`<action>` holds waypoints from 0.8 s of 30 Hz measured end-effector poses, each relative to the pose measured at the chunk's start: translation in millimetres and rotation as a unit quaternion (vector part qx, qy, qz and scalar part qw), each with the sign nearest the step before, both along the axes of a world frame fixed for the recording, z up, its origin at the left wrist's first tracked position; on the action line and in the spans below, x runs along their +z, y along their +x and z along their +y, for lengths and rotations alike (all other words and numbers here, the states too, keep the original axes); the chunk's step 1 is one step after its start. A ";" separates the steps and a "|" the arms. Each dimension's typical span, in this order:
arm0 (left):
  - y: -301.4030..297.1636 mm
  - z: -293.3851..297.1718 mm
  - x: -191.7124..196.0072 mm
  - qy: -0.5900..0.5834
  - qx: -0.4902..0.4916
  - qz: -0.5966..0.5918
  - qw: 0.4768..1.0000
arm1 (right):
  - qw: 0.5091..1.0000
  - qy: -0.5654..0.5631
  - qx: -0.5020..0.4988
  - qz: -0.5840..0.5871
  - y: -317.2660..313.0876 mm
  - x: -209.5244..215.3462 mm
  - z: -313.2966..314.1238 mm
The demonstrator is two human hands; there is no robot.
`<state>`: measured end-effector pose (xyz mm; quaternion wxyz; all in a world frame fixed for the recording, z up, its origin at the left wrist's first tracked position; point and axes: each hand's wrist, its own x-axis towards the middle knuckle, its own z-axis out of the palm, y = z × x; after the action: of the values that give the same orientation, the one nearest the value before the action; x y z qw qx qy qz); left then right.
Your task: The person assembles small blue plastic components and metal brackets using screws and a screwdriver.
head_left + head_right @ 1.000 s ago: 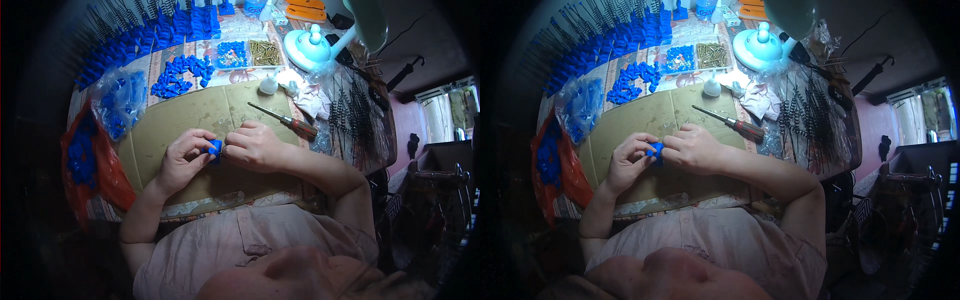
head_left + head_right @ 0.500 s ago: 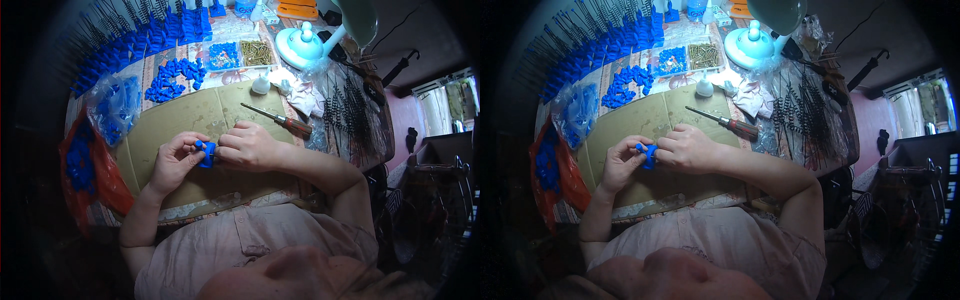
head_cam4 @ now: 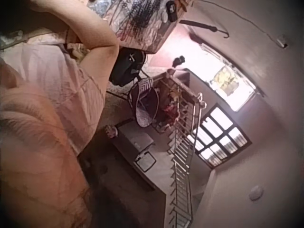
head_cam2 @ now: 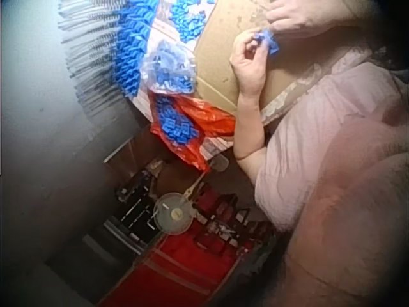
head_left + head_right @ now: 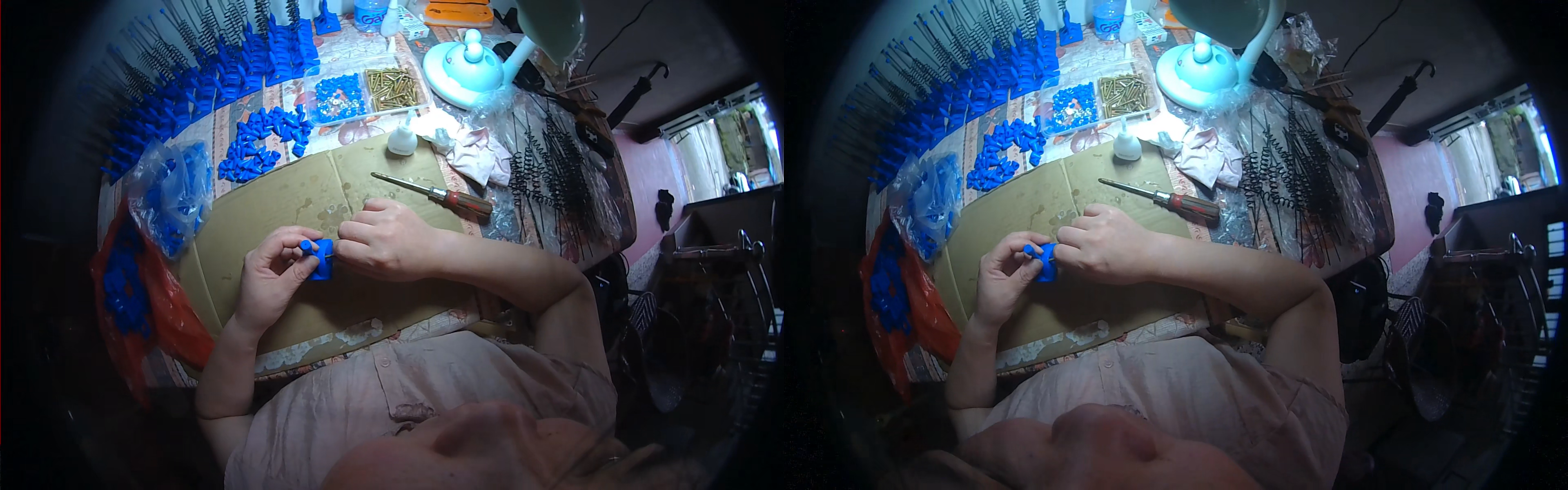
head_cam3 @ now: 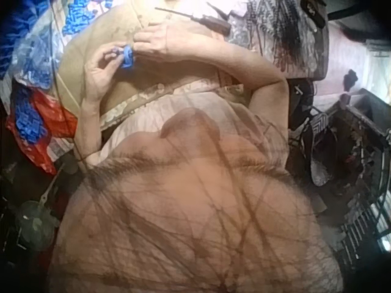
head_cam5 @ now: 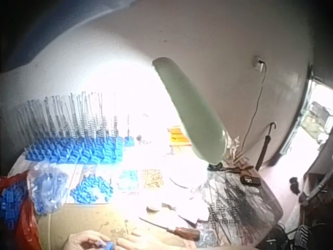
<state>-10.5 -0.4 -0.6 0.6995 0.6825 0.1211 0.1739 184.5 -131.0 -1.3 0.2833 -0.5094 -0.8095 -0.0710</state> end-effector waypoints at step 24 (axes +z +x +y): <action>-1.1 -10.0 7.7 0.104 0.031 0.007 0.994 | 0.988 -0.047 -0.004 0.145 -6.5 -7.8 0.1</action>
<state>-11.6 -10.4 7.2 0.6182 0.7486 0.1289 0.2022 178.0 -130.9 -9.1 0.3729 -0.5307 -0.7601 0.0403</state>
